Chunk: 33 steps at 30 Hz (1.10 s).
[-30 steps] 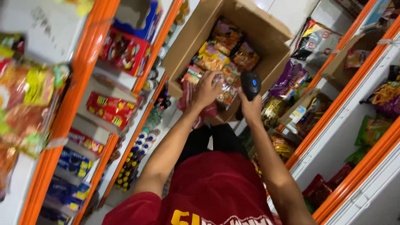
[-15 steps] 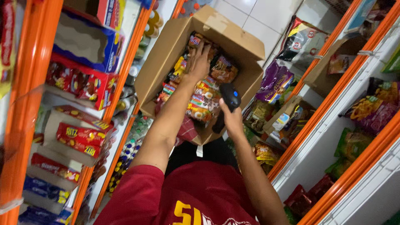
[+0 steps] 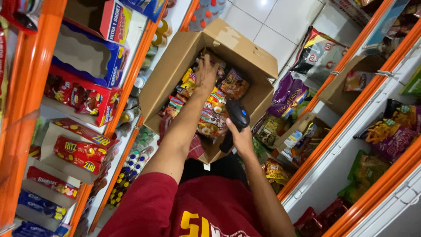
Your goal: The person restocks store shelves by picking up instant noodle packages from a cardboard box, scanning their barcodes with a handheld barcode scanner, and placing them onto the shelf.
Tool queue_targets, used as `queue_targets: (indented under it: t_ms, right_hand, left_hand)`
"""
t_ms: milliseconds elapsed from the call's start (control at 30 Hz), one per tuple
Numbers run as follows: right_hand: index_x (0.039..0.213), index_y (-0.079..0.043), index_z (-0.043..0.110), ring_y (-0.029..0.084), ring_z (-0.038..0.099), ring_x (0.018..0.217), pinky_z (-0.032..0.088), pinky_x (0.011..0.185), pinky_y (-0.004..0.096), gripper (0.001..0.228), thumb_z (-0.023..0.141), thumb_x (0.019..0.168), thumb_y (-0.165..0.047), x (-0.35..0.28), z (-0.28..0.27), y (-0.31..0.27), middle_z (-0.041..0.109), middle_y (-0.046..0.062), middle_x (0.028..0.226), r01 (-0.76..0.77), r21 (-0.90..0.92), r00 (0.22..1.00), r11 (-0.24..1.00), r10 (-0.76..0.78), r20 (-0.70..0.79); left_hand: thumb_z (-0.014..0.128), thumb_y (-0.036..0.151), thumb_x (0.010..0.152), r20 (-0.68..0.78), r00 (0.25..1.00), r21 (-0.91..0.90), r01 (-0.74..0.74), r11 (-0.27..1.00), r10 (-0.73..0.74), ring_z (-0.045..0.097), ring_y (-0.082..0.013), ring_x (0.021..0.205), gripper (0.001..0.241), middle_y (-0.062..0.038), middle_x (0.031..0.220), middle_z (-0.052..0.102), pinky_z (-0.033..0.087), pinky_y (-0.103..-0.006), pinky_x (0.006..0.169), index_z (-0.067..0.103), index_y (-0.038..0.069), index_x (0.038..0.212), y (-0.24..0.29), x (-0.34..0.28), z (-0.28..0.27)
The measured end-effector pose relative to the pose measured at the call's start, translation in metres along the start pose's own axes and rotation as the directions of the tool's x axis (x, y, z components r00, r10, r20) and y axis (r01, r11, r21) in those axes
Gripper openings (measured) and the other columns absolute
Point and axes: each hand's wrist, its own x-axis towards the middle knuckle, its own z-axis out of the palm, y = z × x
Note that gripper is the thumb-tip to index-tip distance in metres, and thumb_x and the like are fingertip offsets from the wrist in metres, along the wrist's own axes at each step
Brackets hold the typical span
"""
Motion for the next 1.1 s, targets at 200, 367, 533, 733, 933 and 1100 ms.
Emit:
queue_targets:
  t_ms: [200, 367, 533, 733, 933, 1100]
  right_hand:
    - [0.12, 0.0, 0.063, 0.021, 0.073, 0.069, 0.06, 0.063, 0.035, 0.032, 0.07, 0.096, -0.019, -0.005, 0.005, -0.006, 0.072, 0.01, 0.084, -0.043, 0.069, 0.999, 0.997, 0.043, -0.004]
    - [0.121, -0.003, 0.065, 0.02, 0.072, 0.071, 0.06, 0.063, 0.035, 0.034, 0.073, 0.093, -0.02, -0.008, 0.008, -0.012, 0.073, 0.01, 0.091, -0.059, 0.03, 0.997, 0.998, 0.06, -0.051]
    - [0.115, -0.012, 0.062, 0.024, 0.069, 0.073, 0.058, 0.067, 0.038, 0.034, 0.075, 0.089, -0.029, -0.004, -0.001, -0.007, 0.07, 0.007, 0.094, -0.13, 0.488, 0.982, 0.863, 0.18, -0.055]
    - [0.115, -0.007, 0.062, 0.022, 0.072, 0.103, 0.062, 0.093, 0.042, 0.032, 0.078, 0.092, -0.023, -0.045, -0.005, -0.022, 0.068, 0.005, 0.107, -0.039, 0.542, 0.995, 0.839, -0.015, 0.094]
    - [0.118, -0.006, 0.063, 0.023, 0.072, 0.098, 0.06, 0.09, 0.044, 0.041, 0.079, 0.08, -0.002, -0.112, 0.043, -0.049, 0.071, 0.007, 0.109, 0.0, 0.395, 0.993, 0.919, -0.048, 0.111]
    - [0.118, -0.007, 0.059, 0.022, 0.068, 0.102, 0.059, 0.094, 0.041, 0.043, 0.081, 0.082, 0.003, -0.158, 0.098, -0.048, 0.067, 0.006, 0.112, 0.353, 0.533, 0.928, 0.769, -0.362, -0.091]
  left_hand:
    - [0.059, -0.012, 0.082, -0.065, 0.996, -0.383, 0.037, 0.923, -0.067, 0.062, -0.0461, 0.106, 0.055, -0.02, 0.146, 0.042, 0.054, -0.0552, 0.091, 0.06, 0.015, 0.13, -0.002, -0.05, -0.031]
    - [0.069, -0.014, 0.073, -0.351, 0.936, -0.654, -0.232, 0.72, -0.017, 0.062, -0.0376, 0.122, 0.05, -0.015, 0.129, 0.063, 0.053, -0.0471, 0.103, 0.062, 0.006, 0.117, 0.002, -0.112, -0.076]
    - [0.06, -0.019, 0.074, -0.441, 0.892, -0.68, -0.403, 0.613, 0.097, 0.063, -0.0319, 0.129, 0.048, -0.012, 0.134, 0.066, 0.053, -0.0415, 0.109, 0.064, 0.008, 0.113, 0.007, -0.193, -0.138]
    - [0.063, -0.016, 0.087, -0.438, 0.861, -0.68, -0.505, 0.531, 0.258, 0.065, -0.0307, 0.133, 0.036, -0.009, 0.146, 0.062, 0.055, -0.0379, 0.111, 0.062, 0.011, 0.111, 0.009, -0.286, -0.175]
    - [0.075, -0.001, 0.078, -0.768, 0.626, -0.416, -0.652, 0.635, 0.139, 0.044, -0.0343, 0.138, 0.05, -0.024, 0.148, 0.042, 0.04, -0.0448, 0.111, 0.061, 0.023, 0.119, 0.012, -0.353, -0.206]
    - [0.07, 0.023, 0.094, -0.168, 0.94, -0.765, -0.314, -0.562, -0.296, 0.049, -0.03, 0.136, 0.069, -0.02, 0.149, 0.048, 0.044, -0.0464, 0.108, 0.042, 0.003, 0.153, 0.021, -0.372, -0.155]
